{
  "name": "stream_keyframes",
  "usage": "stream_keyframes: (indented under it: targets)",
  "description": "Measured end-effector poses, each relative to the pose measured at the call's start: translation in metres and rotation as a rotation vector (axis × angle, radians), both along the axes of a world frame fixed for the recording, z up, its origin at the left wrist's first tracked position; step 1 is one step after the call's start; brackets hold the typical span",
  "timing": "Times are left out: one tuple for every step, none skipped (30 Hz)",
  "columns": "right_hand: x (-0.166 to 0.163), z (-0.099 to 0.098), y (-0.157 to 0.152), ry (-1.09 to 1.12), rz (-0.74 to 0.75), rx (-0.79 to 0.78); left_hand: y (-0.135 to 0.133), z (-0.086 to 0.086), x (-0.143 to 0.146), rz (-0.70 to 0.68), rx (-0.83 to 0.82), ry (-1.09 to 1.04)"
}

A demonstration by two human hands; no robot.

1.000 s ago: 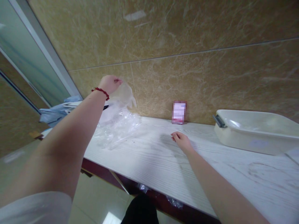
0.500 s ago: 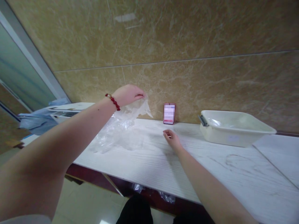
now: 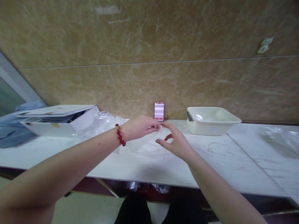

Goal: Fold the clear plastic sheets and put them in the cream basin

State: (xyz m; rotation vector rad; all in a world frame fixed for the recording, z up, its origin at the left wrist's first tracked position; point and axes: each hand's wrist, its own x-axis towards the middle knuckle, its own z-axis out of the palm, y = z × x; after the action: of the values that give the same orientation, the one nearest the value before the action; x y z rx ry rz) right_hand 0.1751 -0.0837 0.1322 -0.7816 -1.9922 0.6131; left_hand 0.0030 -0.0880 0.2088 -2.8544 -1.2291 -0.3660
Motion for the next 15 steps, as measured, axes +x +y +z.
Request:
stream_keyframes:
  targets:
    - [0.000, 0.002, -0.004, -0.025, 0.012, -0.006, -0.004, -0.004, 0.002, -0.018, -0.021, -0.018]
    - [-0.001, 0.003, -0.007, -0.049, 0.016, -0.015, -0.007, -0.007, 0.004, -0.029, -0.044, -0.037]
    - [-0.002, 0.004, -0.008, -0.068, 0.009, -0.026, -0.008, -0.009, 0.006, -0.030, -0.067, -0.058]
    - [-0.003, 0.004, -0.007, -0.082, -0.004, -0.038, -0.009, -0.010, 0.007, -0.021, -0.092, -0.083]
    - [-0.004, 0.004, -0.006, -0.088, -0.020, -0.049, -0.009, -0.011, 0.007, -0.003, -0.116, -0.113]
    - [-0.004, 0.005, -0.003, -0.088, -0.029, -0.058, -0.008, -0.011, 0.006, 0.020, -0.142, -0.144]
    - [-0.004, 0.006, 0.001, -0.082, -0.028, -0.067, -0.006, -0.011, 0.005, 0.046, -0.171, -0.170]
    - [-0.003, 0.007, 0.005, -0.072, -0.016, -0.077, -0.003, -0.011, 0.002, 0.069, -0.205, -0.188]
    - [-0.002, 0.008, 0.009, -0.060, 0.001, -0.091, 0.001, -0.011, -0.001, 0.087, -0.244, -0.197]
    - [-0.001, 0.010, 0.014, -0.047, 0.018, -0.110, 0.006, -0.011, -0.006, 0.099, -0.289, -0.193]
    - [0.002, 0.011, 0.019, -0.033, 0.029, -0.134, 0.012, -0.011, -0.011, 0.106, -0.336, -0.181]
    - [0.004, 0.013, 0.024, -0.021, 0.033, -0.163, 0.018, -0.011, -0.017, 0.113, -0.374, -0.168]
    - [0.007, 0.014, 0.030, -0.012, 0.031, -0.193, 0.024, -0.012, -0.022, 0.120, -0.408, -0.156]
    - [0.009, 0.015, 0.037, -0.004, 0.022, -0.223, 0.031, -0.013, -0.027, 0.132, -0.440, -0.144]
    - [0.012, 0.015, 0.044, 0.003, 0.013, -0.251, 0.038, -0.014, -0.031, 0.150, -0.469, -0.143]
